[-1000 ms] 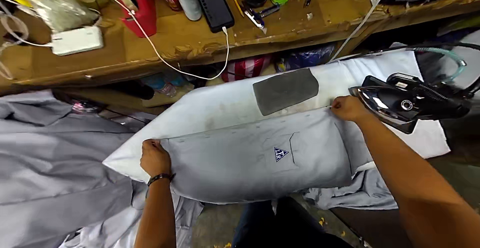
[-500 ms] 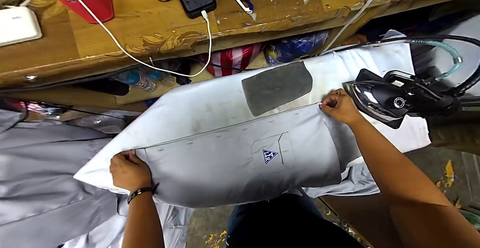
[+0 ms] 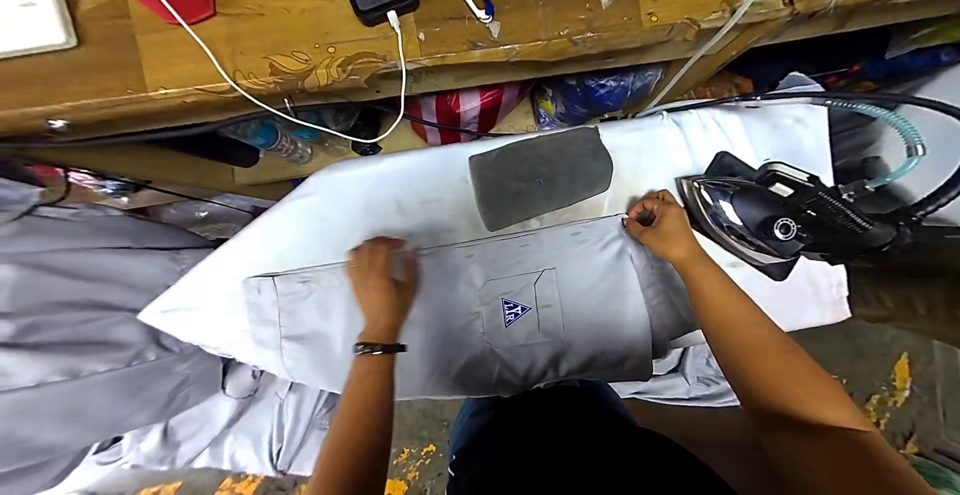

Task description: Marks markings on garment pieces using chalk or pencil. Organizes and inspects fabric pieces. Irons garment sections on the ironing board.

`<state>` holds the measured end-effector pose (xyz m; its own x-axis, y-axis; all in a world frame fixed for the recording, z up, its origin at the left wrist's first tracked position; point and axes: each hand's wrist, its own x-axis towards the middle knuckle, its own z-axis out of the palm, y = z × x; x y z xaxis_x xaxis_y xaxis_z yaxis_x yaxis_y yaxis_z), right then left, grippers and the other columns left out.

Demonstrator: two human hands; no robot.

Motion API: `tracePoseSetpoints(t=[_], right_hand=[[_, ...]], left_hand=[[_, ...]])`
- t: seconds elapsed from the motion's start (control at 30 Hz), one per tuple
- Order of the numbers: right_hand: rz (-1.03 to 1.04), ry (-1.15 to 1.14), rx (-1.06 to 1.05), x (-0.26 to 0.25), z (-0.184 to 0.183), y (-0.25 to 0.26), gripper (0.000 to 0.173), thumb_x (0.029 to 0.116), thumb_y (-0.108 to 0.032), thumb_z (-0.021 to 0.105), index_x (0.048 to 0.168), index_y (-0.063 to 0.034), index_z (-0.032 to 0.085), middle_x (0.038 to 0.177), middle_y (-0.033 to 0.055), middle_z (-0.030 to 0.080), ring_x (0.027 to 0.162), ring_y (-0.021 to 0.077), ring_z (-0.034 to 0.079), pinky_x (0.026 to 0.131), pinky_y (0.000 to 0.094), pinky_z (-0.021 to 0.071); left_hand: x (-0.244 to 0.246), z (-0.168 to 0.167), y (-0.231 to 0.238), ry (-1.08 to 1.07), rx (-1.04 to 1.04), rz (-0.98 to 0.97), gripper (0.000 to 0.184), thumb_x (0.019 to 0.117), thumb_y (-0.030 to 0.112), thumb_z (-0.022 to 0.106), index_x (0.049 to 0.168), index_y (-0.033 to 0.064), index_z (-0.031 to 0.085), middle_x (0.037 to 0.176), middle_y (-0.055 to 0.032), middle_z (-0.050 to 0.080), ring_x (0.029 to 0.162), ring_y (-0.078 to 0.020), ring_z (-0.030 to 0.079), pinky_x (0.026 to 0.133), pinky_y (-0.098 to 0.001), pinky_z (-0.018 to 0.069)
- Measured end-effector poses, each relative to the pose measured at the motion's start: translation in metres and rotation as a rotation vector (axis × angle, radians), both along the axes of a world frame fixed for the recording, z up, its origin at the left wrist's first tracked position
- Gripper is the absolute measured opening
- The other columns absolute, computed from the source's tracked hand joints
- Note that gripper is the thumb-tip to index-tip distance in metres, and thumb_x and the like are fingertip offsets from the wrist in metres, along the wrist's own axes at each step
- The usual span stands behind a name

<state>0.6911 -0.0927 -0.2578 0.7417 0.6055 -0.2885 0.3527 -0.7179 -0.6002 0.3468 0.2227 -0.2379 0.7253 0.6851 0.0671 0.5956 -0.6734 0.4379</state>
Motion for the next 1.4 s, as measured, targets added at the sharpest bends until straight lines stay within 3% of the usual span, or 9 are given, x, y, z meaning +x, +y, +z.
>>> tracePoseSetpoints(t=[0.1, 0.2, 0.4, 0.6, 0.83, 1.1, 1.27, 1.4], right_hand=[[-0.004, 0.007, -0.021, 0.001, 0.000, 0.002, 0.013, 0.0876, -0.006, 0.078, 0.092, 0.0003, 0.068, 0.109, 0.0232, 0.058, 0.083, 0.0335, 0.061, 0.070, 0.0533, 0.0524], [-0.011, 0.031, -0.003, 0.004, 0.001, 0.005, 0.014, 0.0879, -0.006, 0.077, 0.093, 0.0033, 0.068, 0.111, 0.0258, 0.059, 0.090, 0.0375, 0.062, 0.075, 0.0566, 0.0525], [-0.005, 0.029, -0.006, 0.004, -0.002, 0.002, 0.013, 0.0881, -0.008, 0.077, 0.091, 0.0000, 0.067, 0.110, 0.0229, 0.058, 0.088, 0.0357, 0.062, 0.072, 0.0555, 0.0517], [0.007, -0.004, 0.012, 0.002, -0.005, -0.001, 0.011, 0.0852, -0.007, 0.078, 0.087, -0.0031, 0.068, 0.106, 0.0205, 0.059, 0.083, 0.0331, 0.060, 0.067, 0.0529, 0.0504], [-0.018, 0.009, 0.043, 0.009, -0.003, 0.006, 0.013, 0.0848, -0.008, 0.079, 0.085, -0.0007, 0.068, 0.107, 0.0198, 0.059, 0.084, 0.0310, 0.061, 0.070, 0.0520, 0.0510], [0.006, -0.011, -0.016, 0.014, -0.003, 0.009, 0.014, 0.0871, -0.013, 0.079, 0.088, -0.0018, 0.070, 0.108, 0.0201, 0.061, 0.089, 0.0352, 0.062, 0.071, 0.0581, 0.0506], [0.028, -0.002, -0.040, 0.016, 0.002, 0.012, 0.016, 0.0875, -0.014, 0.079, 0.088, -0.0009, 0.070, 0.109, 0.0216, 0.061, 0.092, 0.0385, 0.062, 0.071, 0.0625, 0.0495], [0.048, 0.008, -0.052, 0.018, 0.001, 0.011, 0.015, 0.0894, -0.013, 0.078, 0.089, 0.0000, 0.069, 0.110, 0.0232, 0.060, 0.094, 0.0393, 0.062, 0.074, 0.0624, 0.0491]], left_hand=[[0.031, -0.032, -0.027, -0.026, -0.038, -0.180, 0.026, 0.0978, 0.029, 0.066, 0.108, 0.0061, 0.074, 0.112, -0.0170, 0.070, 0.113, -0.0400, 0.061, 0.098, -0.0598, 0.0454], [0.036, -0.039, -0.027, -0.006, -0.038, -0.210, 0.021, 0.0958, 0.025, 0.068, 0.098, 0.0046, 0.073, 0.101, -0.0170, 0.070, 0.106, -0.0402, 0.063, 0.093, -0.0595, 0.0457], [0.041, -0.038, -0.019, 0.023, -0.061, -0.229, 0.016, 0.0947, 0.021, 0.069, 0.092, 0.0054, 0.072, 0.097, -0.0155, 0.069, 0.103, -0.0390, 0.062, 0.092, -0.0580, 0.0434], [0.046, -0.036, -0.015, 0.061, 0.010, -0.180, 0.019, 0.0972, 0.023, 0.066, 0.093, 0.0046, 0.071, 0.098, -0.0167, 0.068, 0.105, -0.0405, 0.062, 0.089, -0.0603, 0.0429], [0.048, -0.040, -0.018, 0.044, 0.007, -0.114, 0.022, 0.0989, 0.024, 0.062, 0.094, 0.0037, 0.070, 0.100, -0.0177, 0.068, 0.105, -0.0415, 0.061, 0.089, -0.0603, 0.0422], [0.049, -0.047, -0.022, 0.016, 0.075, -0.060, 0.026, 0.1019, 0.025, 0.057, 0.095, 0.0028, 0.068, 0.092, -0.0169, 0.067, 0.098, -0.0390, 0.063, 0.091, -0.0573, 0.0415], [0.051, -0.050, -0.024, 0.022, 0.097, -0.028, 0.023, 0.1009, 0.025, 0.061, 0.097, 0.0031, 0.068, 0.096, -0.0174, 0.068, 0.101, -0.0400, 0.063, 0.092, -0.0585, 0.0422], [0.043, -0.048, -0.016, 0.002, 0.106, 0.015, 0.034, 0.0958, 0.038, 0.069, 0.097, 0.0036, 0.067, 0.097, -0.0175, 0.067, 0.102, -0.0410, 0.061, 0.092, -0.0597, 0.0417]])
